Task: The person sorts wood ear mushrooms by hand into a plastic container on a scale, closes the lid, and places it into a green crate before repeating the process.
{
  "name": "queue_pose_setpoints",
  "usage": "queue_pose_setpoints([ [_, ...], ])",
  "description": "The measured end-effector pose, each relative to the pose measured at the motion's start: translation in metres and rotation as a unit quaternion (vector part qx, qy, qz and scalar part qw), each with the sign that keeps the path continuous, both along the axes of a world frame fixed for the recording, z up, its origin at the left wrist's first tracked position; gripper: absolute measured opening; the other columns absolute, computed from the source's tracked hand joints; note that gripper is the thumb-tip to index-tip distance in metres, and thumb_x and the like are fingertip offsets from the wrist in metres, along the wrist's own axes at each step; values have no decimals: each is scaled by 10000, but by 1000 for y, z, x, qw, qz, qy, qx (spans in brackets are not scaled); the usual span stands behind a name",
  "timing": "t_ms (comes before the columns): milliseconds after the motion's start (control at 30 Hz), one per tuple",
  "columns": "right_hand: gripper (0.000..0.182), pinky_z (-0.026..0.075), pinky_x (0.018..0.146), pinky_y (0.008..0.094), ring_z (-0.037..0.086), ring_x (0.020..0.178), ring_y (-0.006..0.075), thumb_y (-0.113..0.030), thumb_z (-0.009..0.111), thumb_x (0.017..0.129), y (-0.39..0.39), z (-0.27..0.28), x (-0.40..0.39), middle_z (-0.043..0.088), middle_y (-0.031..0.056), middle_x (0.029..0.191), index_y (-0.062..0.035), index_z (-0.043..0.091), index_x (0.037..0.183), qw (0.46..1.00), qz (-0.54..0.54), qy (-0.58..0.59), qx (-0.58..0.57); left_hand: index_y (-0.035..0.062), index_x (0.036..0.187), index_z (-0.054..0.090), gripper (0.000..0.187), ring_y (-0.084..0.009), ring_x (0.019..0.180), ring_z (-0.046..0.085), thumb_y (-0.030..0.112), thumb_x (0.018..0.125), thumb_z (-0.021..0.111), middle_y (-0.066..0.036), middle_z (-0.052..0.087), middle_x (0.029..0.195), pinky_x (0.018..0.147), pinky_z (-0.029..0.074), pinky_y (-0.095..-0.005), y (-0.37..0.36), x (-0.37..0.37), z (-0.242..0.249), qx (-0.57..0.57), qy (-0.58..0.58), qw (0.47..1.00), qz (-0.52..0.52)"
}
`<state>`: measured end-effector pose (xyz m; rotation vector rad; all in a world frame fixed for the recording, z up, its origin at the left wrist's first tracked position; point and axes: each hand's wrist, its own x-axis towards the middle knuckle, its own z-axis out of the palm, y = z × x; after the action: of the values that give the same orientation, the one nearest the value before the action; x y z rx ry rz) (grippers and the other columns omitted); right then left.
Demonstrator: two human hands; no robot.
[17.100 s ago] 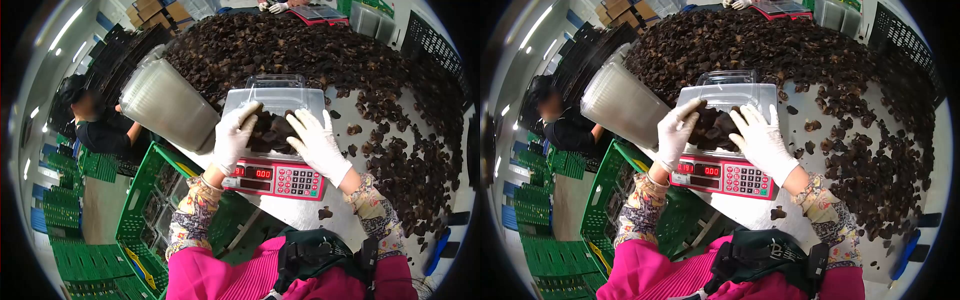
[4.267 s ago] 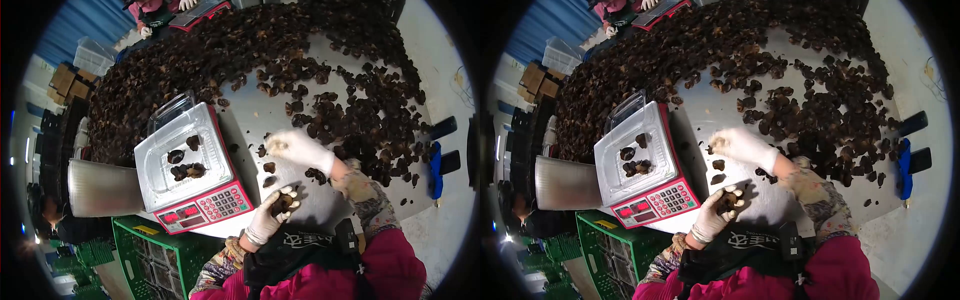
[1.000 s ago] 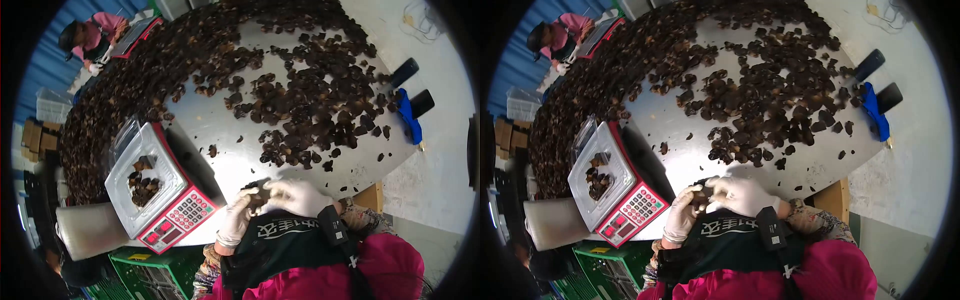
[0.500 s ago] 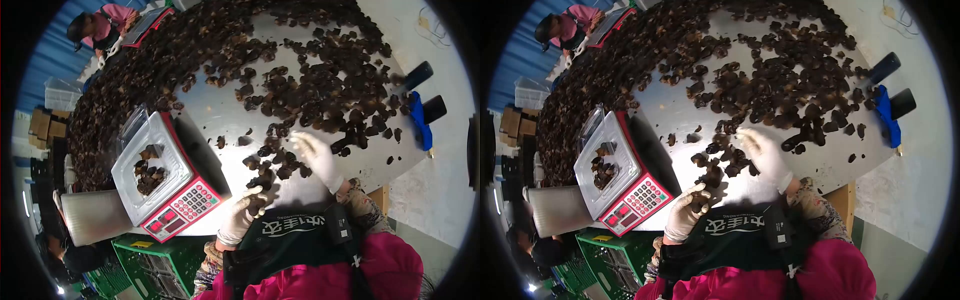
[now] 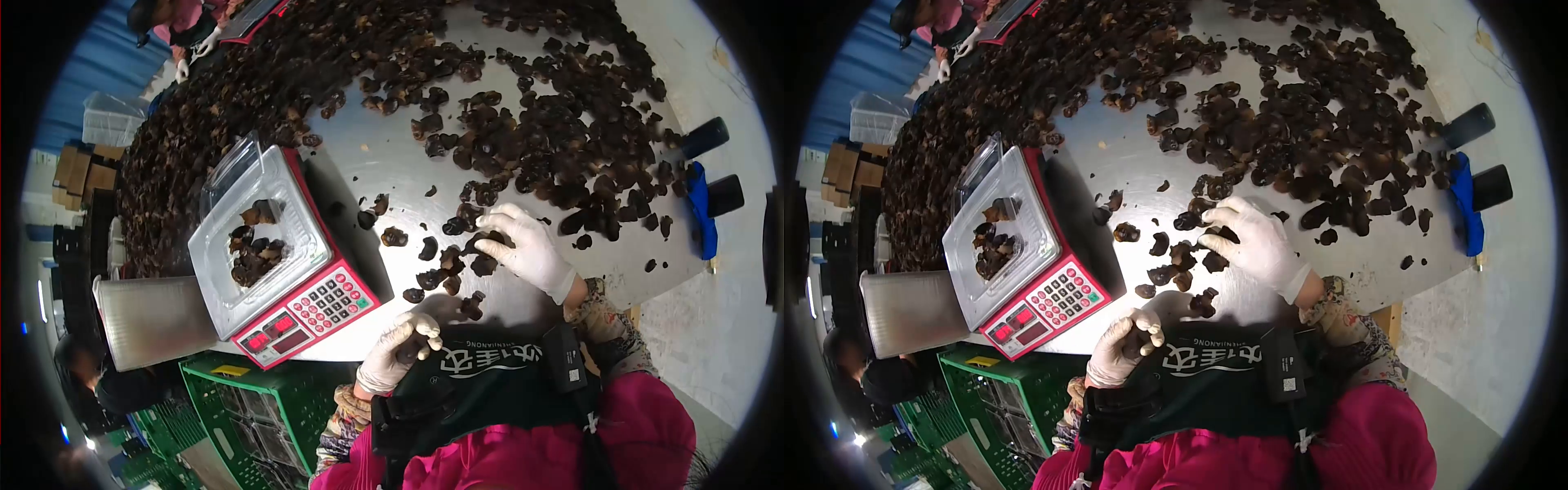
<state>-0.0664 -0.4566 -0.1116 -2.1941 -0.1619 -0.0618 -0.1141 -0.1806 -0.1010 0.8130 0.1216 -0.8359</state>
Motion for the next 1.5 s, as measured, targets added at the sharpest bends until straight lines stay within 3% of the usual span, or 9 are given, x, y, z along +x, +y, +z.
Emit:
queue_pose_setpoints([
  [133,280,465,838,323,552,955,240,-145,743,755,9,-8,-2,547,79,1034,-29,641,989,969,-14,-32,-245,35,957,598,233,-157,720,582,257,946,526,-91,600,880,570,391,-215,-8,0,2,41,12,998,54],
  [233,204,449,815,279,551,925,194,-86,721,777,10,11,1,556,48,1077,1,558,861,994,-25,42,97,10,1020,602,129,-102,738,595,88,963,517,-39,618,903,607,435,-204,-12,15,8,184,-19,981,64],
  [333,168,462,766,278,556,1082,209,12,641,814,-5,5,0,555,72,1159,-21,500,898,932,0,44,361,31,1067,619,219,-211,729,641,150,884,638,-101,646,905,668,509,-290,-30,38,-17,495,-450,736,108],
  [467,110,468,727,251,565,1060,192,0,543,896,-17,22,-7,516,110,1197,-57,490,974,798,1,219,562,84,967,654,197,-299,759,635,138,782,692,-113,626,858,670,515,-371,-62,72,-28,651,-495,575,-5],
  [733,266,460,704,254,536,774,118,-17,635,852,7,8,7,529,22,843,-69,652,1112,989,120,35,83,-5,980,610,137,-116,749,601,84,892,553,-39,612,880,596,446,-225,-9,57,44,187,-166,960,126],
  [867,250,476,709,286,576,809,197,-72,637,820,31,-6,19,534,44,893,-125,652,1064,962,188,-42,-191,28,1172,532,353,-200,773,641,142,840,568,-179,602,1143,526,451,-202,16,39,30,46,-83,985,144],
  [1200,71,429,487,158,602,782,97,-59,531,917,-19,23,6,586,71,926,-40,557,980,793,58,259,549,39,1094,564,345,-230,781,605,324,907,515,-140,642,990,567,399,-251,26,5,4,-28,-19,993,110],
  [1333,373,495,617,297,619,761,182,-249,689,834,11,-8,2,620,77,912,-93,607,1162,996,87,-7,24,54,1014,581,203,-140,686,574,230,966,491,-63,606,792,537,377,-228,17,5,6,70,-47,987,133],
  [1500,134,499,739,297,612,842,220,-166,663,811,43,2,11,558,45,994,-84,642,915,981,78,71,-165,46,1020,612,114,-72,601,519,108,954,543,-36,608,758,504,343,-177,4,3,19,217,-76,967,106],
])
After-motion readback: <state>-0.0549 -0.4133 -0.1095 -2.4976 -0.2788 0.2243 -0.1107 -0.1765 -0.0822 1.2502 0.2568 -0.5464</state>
